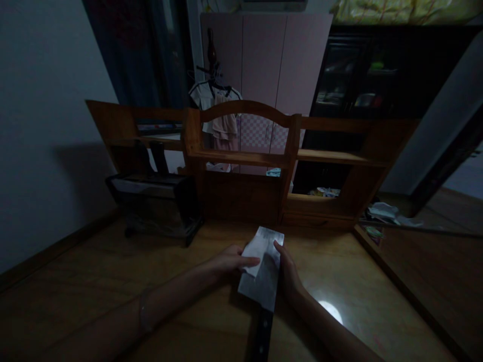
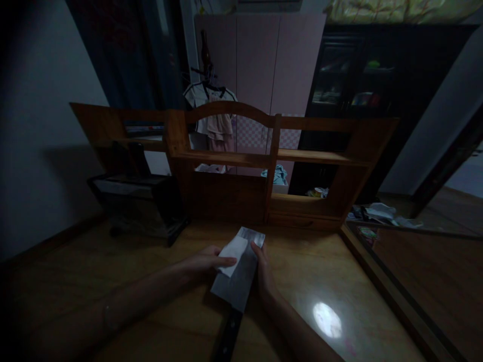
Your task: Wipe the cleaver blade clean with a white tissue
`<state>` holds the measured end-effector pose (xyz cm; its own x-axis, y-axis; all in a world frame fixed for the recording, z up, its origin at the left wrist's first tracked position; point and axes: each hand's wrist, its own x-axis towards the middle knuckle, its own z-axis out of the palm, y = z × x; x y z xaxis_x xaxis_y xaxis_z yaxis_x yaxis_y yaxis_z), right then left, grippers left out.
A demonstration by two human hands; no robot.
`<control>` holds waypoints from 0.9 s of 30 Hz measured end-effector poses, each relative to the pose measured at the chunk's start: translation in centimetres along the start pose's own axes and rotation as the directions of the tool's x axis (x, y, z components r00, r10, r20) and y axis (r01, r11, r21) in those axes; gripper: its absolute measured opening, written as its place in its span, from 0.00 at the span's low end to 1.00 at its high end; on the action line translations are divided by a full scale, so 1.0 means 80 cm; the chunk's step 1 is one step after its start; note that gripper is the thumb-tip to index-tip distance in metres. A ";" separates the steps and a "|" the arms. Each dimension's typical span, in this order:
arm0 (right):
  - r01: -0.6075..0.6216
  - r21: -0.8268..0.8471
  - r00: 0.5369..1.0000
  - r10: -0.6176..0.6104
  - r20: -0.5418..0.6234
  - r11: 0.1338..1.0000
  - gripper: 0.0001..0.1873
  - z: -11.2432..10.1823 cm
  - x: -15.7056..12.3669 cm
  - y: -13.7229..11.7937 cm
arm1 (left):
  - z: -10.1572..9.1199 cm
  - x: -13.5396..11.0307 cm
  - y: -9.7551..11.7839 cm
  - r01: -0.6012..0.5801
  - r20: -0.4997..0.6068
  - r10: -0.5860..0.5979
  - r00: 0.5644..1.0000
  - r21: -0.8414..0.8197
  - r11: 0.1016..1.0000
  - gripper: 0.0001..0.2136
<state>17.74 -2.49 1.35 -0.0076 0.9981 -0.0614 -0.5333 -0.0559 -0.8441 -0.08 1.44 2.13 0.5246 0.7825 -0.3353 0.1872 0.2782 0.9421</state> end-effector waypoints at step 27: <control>-0.027 -0.020 1.000 0.027 0.009 0.999 0.25 0.000 0.002 0.001 | 0.007 0.069 0.033 -0.098 -0.229 0.064 0.971 -0.142 0.985 0.29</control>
<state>17.67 -2.36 1.28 -0.0297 0.9964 -0.0791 -0.5159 -0.0831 -0.8526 3.79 6.15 2.73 0.3314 0.9054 -0.2655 0.0147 0.2764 0.9609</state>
